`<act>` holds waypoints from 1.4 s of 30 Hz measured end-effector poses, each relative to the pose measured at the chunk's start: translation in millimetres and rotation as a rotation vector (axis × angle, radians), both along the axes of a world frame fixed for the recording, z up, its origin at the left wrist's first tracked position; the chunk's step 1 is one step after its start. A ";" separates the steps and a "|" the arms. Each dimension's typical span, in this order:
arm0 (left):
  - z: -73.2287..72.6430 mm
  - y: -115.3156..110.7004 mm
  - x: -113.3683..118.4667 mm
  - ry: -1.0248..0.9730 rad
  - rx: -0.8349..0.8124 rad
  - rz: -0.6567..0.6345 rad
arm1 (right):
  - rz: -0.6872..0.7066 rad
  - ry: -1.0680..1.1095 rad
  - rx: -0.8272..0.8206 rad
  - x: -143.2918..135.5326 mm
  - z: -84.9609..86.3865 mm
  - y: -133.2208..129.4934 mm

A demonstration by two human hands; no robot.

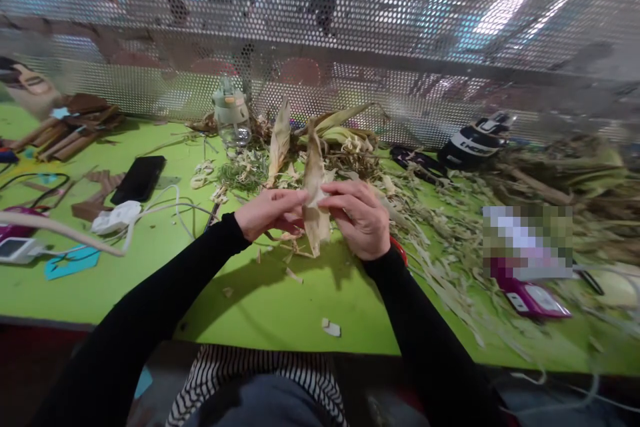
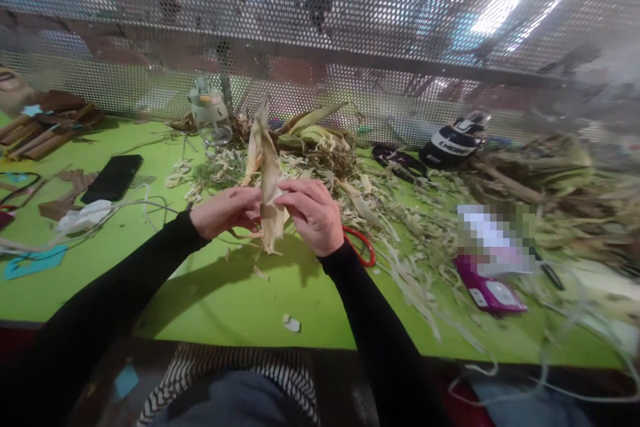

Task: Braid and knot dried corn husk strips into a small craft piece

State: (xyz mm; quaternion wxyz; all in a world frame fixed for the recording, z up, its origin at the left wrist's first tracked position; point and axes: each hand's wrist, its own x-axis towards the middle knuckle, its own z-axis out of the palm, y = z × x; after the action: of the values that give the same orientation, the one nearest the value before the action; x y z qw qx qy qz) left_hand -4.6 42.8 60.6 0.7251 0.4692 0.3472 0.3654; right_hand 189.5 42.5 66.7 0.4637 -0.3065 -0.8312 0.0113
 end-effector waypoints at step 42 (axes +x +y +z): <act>-26.7 7.0 8.3 0.783 0.656 0.336 | -0.080 -0.001 -0.528 -28.8 -11.9 -19.2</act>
State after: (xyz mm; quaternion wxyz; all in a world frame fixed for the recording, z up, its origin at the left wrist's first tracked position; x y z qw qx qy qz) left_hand 3.7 49.8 33.8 0.2883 0.7104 0.5295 0.3631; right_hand 160.8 23.3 54.7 0.3674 -0.4497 -0.7867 0.2094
